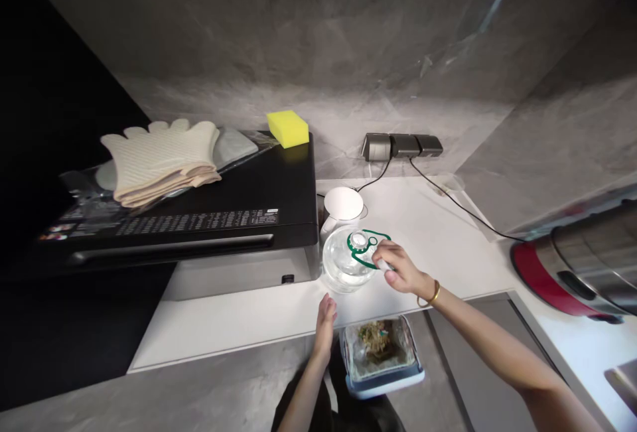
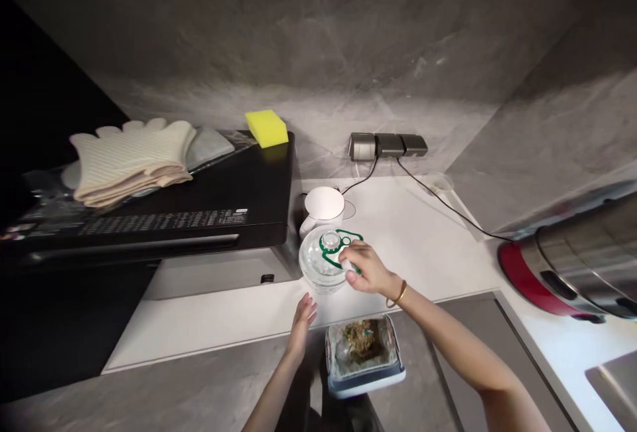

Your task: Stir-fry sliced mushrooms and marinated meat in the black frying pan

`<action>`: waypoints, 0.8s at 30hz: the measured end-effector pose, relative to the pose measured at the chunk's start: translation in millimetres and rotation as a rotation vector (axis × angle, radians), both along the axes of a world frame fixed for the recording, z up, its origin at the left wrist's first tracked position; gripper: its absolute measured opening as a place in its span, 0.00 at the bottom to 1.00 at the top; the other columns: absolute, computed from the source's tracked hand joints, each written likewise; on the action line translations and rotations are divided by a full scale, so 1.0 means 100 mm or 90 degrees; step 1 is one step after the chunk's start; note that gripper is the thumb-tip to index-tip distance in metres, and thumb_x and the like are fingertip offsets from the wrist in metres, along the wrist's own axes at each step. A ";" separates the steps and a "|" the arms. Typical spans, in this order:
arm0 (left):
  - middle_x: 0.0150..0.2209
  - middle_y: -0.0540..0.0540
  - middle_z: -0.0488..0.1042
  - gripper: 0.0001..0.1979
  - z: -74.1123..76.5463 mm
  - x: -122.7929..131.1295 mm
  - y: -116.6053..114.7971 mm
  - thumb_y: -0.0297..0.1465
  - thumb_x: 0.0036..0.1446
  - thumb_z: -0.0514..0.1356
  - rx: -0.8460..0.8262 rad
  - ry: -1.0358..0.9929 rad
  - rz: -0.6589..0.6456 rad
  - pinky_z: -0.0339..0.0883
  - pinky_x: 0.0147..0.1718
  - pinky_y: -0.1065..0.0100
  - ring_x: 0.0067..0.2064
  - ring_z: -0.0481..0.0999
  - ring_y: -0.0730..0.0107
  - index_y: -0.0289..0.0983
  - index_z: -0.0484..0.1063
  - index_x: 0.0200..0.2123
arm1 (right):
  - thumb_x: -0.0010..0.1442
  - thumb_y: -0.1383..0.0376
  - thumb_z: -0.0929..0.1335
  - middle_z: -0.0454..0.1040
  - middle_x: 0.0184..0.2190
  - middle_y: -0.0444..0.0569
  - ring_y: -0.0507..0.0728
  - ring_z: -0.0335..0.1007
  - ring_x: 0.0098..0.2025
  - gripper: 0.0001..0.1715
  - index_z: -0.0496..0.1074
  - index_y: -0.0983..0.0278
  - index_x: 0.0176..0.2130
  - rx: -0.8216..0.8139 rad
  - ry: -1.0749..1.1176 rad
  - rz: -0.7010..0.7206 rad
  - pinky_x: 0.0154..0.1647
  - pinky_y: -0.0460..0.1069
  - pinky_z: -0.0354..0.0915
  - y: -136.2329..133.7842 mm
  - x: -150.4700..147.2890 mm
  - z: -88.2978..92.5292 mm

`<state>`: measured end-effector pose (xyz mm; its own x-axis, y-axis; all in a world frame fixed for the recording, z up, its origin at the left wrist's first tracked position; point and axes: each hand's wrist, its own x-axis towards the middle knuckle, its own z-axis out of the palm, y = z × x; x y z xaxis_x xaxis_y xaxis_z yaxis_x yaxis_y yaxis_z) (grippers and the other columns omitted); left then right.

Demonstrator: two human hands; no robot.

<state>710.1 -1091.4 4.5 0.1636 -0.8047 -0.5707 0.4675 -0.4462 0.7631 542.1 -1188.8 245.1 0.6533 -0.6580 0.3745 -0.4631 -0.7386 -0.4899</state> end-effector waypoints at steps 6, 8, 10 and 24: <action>0.59 0.40 0.64 0.21 0.00 -0.01 -0.30 0.40 0.60 0.50 0.096 0.096 0.013 0.66 0.50 0.65 0.54 0.70 0.63 0.38 0.63 0.54 | 0.64 0.47 0.49 0.65 0.21 0.44 0.53 0.61 0.24 0.29 0.65 0.61 0.34 0.019 -0.002 -0.125 0.29 0.47 0.57 0.16 0.34 0.34; 0.58 0.41 0.66 0.20 -0.02 -0.02 -0.35 0.40 0.60 0.51 0.092 0.096 -0.002 0.65 0.51 0.64 0.55 0.69 0.62 0.39 0.64 0.53 | 0.66 0.49 0.50 0.64 0.19 0.43 0.52 0.60 0.21 0.28 0.66 0.62 0.32 0.040 0.033 -0.190 0.27 0.46 0.55 0.12 0.43 0.48; 0.57 0.41 0.66 0.19 -0.06 -0.02 -0.34 0.38 0.59 0.53 0.079 0.073 -0.018 0.64 0.53 0.62 0.56 0.69 0.61 0.39 0.64 0.53 | 0.67 0.52 0.51 0.65 0.19 0.42 0.51 0.61 0.22 0.26 0.66 0.62 0.31 0.043 0.088 -0.234 0.27 0.45 0.54 0.11 0.49 0.56; 0.51 0.39 0.69 0.25 0.19 -0.13 0.62 0.41 0.50 0.60 -0.080 -0.068 -0.348 0.69 0.43 0.64 0.47 0.75 0.61 0.39 0.62 0.50 | 0.65 0.54 0.58 0.67 0.46 0.57 0.59 0.68 0.43 0.23 0.68 0.71 0.45 -0.092 0.277 -0.579 0.31 0.49 0.68 0.05 0.91 0.18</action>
<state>697.5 -1029.9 23.3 -0.2438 -0.8496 -0.4677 0.1113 -0.5036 0.8568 632.7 -1183.5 263.3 0.0265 -0.9405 0.3388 -0.9953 -0.0564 -0.0788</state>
